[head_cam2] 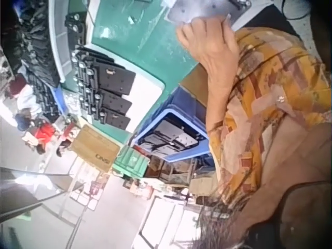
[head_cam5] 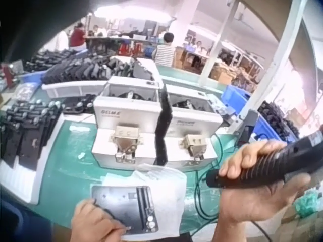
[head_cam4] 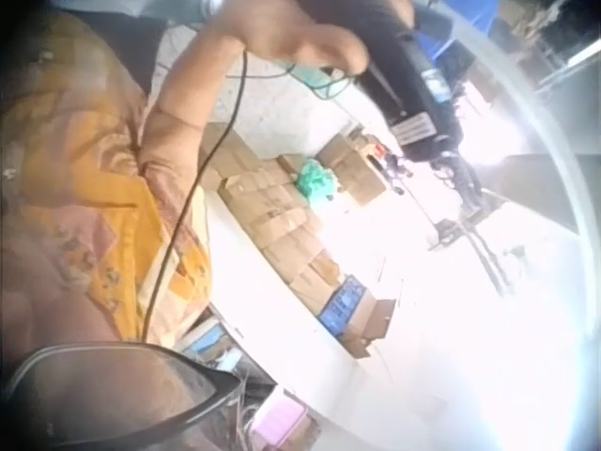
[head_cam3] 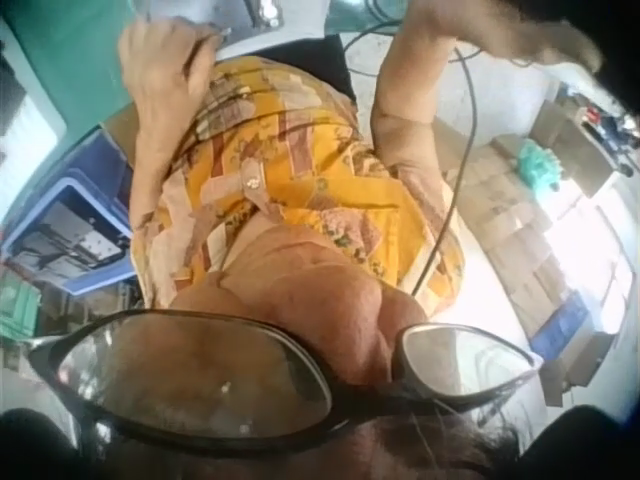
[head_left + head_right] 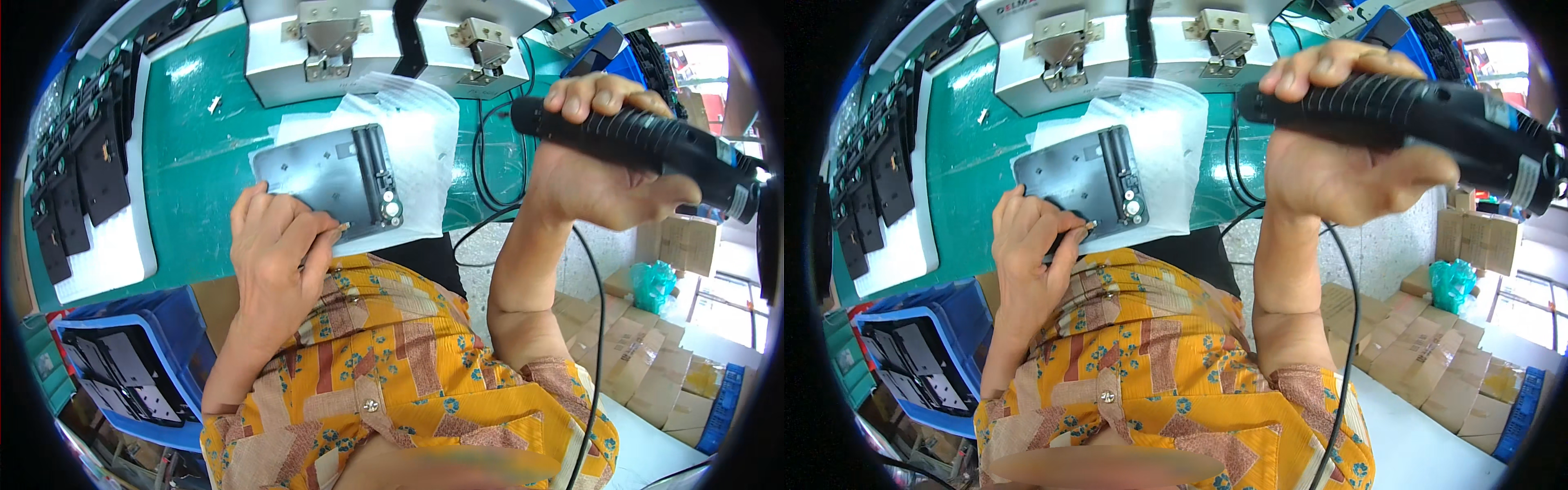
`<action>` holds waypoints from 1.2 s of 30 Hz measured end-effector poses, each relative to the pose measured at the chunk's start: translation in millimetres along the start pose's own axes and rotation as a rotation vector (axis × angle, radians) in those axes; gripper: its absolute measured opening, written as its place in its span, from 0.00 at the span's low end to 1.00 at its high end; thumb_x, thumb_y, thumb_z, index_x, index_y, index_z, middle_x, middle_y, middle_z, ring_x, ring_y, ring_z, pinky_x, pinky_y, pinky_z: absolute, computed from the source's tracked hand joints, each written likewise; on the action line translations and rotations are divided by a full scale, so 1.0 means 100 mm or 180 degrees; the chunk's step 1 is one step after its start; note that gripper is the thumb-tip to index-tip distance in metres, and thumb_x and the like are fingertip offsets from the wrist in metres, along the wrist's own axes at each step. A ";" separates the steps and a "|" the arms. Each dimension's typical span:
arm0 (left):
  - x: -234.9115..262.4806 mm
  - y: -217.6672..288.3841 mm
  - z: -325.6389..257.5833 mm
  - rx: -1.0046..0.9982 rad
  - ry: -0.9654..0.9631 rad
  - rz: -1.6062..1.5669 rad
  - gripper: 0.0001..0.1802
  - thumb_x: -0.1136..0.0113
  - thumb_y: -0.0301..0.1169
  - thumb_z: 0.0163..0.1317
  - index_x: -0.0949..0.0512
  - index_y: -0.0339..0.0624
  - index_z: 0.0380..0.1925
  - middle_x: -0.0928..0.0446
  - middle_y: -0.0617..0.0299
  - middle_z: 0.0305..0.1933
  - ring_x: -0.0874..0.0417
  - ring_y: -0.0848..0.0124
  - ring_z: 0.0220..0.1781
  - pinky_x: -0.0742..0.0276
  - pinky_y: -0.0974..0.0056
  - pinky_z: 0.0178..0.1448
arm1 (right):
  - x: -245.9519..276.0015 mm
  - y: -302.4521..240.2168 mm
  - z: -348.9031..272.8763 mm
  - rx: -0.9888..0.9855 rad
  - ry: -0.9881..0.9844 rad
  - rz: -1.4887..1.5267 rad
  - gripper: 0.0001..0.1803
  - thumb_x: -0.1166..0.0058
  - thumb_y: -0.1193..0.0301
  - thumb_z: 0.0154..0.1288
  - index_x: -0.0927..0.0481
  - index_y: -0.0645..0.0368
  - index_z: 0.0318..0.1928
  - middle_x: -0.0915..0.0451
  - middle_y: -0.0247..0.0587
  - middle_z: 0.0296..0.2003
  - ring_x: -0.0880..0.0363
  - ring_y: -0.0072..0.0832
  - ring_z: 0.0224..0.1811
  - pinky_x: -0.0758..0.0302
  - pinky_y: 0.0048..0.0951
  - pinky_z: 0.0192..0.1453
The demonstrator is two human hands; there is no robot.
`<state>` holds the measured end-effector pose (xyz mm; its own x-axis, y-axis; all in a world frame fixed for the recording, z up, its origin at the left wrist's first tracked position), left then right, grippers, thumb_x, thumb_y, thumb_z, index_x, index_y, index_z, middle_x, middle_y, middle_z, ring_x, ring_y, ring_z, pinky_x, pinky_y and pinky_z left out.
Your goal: The person assembles an electronic device casing by fastening screws into it with a powered screwdriver.
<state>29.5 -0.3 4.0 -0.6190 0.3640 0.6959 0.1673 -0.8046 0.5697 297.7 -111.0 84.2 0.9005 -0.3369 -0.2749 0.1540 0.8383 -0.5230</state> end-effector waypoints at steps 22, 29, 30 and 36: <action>0.10 0.05 -0.06 0.0084 -0.0178 -0.0074 0.06 0.31 0.21 0.54 0.17 0.41 0.32 0.24 0.60 0.32 0.21 0.59 0.39 0.35 0.41 0.72 | -0.34 0.05 0.30 0.0169 0.0456 -0.2174 0.39 0.57 0.32 0.74 0.27 0.61 0.50 0.22 0.43 0.32 0.20 0.30 0.28 0.19 0.31 0.37; 0.10 0.06 -0.01 -0.0034 -0.0089 -0.0018 0.07 0.29 0.21 0.52 0.17 0.41 0.31 0.26 0.61 0.30 0.23 0.60 0.37 0.31 0.43 0.67 | -0.04 0.26 0.49 -0.0504 -0.1112 -0.0464 0.53 0.54 0.20 0.59 0.21 0.63 0.54 0.23 0.46 0.41 0.24 0.37 0.37 0.26 0.44 0.45; 0.09 0.05 -0.02 -0.0032 -0.0091 -0.0015 0.07 0.29 0.21 0.52 0.17 0.41 0.31 0.26 0.61 0.30 0.23 0.60 0.37 0.31 0.43 0.67 | -0.30 0.20 0.45 -0.0357 -0.0679 -0.1269 0.47 0.55 0.26 0.66 0.24 0.63 0.52 0.23 0.44 0.36 0.22 0.33 0.32 0.23 0.36 0.38; 0.08 0.02 -0.04 -0.0006 -0.0096 -0.0039 0.06 0.31 0.21 0.54 0.17 0.40 0.32 0.24 0.60 0.31 0.21 0.59 0.39 0.33 0.42 0.71 | -0.44 0.15 0.47 -0.0204 0.0206 -0.2129 0.43 0.55 0.30 0.71 0.25 0.65 0.47 0.22 0.41 0.28 0.21 0.28 0.23 0.21 0.27 0.30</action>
<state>21.9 -1.3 8.9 -0.5976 0.3877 0.7018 0.1586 -0.8008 0.5775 279.5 -63.4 125.8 0.5931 -0.8013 0.0781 0.6438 0.4138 -0.6437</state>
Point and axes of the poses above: each hand's wrist, its own z-axis towards the middle knuckle, its own x-axis out of the back of the hand, y = z × x, the point moved 3 cm from there along z, towards the middle knuckle
